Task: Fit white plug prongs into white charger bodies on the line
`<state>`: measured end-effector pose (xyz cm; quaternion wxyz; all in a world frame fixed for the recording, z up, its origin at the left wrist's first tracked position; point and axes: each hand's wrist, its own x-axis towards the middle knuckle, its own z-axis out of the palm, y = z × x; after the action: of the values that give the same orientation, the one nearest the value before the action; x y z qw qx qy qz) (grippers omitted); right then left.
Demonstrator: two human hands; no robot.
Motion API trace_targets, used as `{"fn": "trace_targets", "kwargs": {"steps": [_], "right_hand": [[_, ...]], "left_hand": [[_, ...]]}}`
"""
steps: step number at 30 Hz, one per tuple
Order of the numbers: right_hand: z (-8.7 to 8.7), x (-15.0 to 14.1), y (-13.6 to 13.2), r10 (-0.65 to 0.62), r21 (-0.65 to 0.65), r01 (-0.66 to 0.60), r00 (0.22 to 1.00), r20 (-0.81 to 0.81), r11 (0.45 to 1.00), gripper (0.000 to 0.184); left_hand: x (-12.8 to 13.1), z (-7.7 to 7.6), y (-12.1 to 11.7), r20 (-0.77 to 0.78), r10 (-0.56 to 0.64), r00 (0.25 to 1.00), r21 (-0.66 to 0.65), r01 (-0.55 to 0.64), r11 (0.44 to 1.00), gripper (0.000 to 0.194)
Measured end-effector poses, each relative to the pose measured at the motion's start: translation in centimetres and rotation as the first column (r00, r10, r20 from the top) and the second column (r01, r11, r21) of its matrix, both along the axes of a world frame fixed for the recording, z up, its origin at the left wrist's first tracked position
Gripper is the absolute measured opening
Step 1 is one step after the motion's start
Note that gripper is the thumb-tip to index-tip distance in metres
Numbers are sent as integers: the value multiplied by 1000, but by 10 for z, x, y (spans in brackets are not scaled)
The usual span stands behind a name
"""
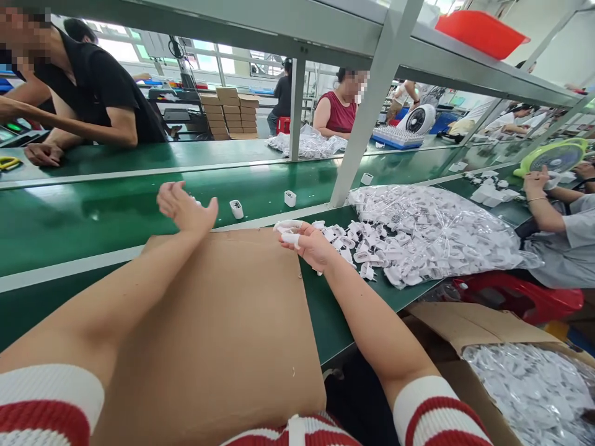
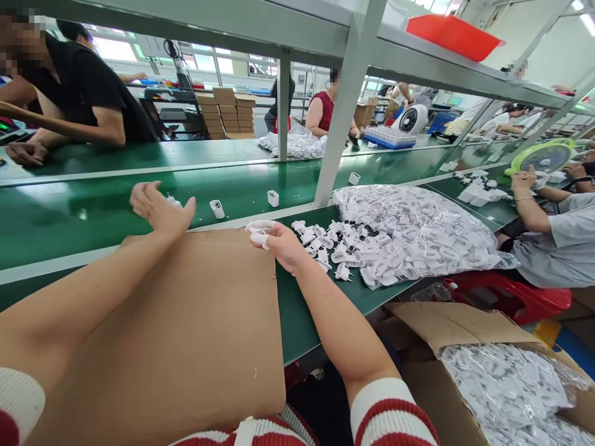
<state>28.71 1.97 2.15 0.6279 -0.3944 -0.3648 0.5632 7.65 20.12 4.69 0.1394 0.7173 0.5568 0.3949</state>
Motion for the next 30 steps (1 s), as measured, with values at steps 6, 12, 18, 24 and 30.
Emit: {"fn": "trace_targets", "kwargs": {"steps": [6,12,18,24,30], "right_hand": [[-7,-11,2,-107,2,108,979,172,994,42],[-17,-8,4,-256,52,255,896,363,966,30],[-6,1,1,-234,80,221,934,271,972,34],[-5,-5,-2,-13,-34,21,979,204,999,41],[-3,-25,-15,-266,285,61,583,768,957,16]], "left_hand": [[24,-24,18,-222,5,975,-187,-47,981,66],[21,-21,2,-124,-170,978,-246,135,960,34],[8,-36,-90,28,-544,839,-385,511,768,54],[1,-50,-126,195,-544,816,-336,576,745,62],[0,-52,-121,244,-609,755,-265,656,706,39]]}}
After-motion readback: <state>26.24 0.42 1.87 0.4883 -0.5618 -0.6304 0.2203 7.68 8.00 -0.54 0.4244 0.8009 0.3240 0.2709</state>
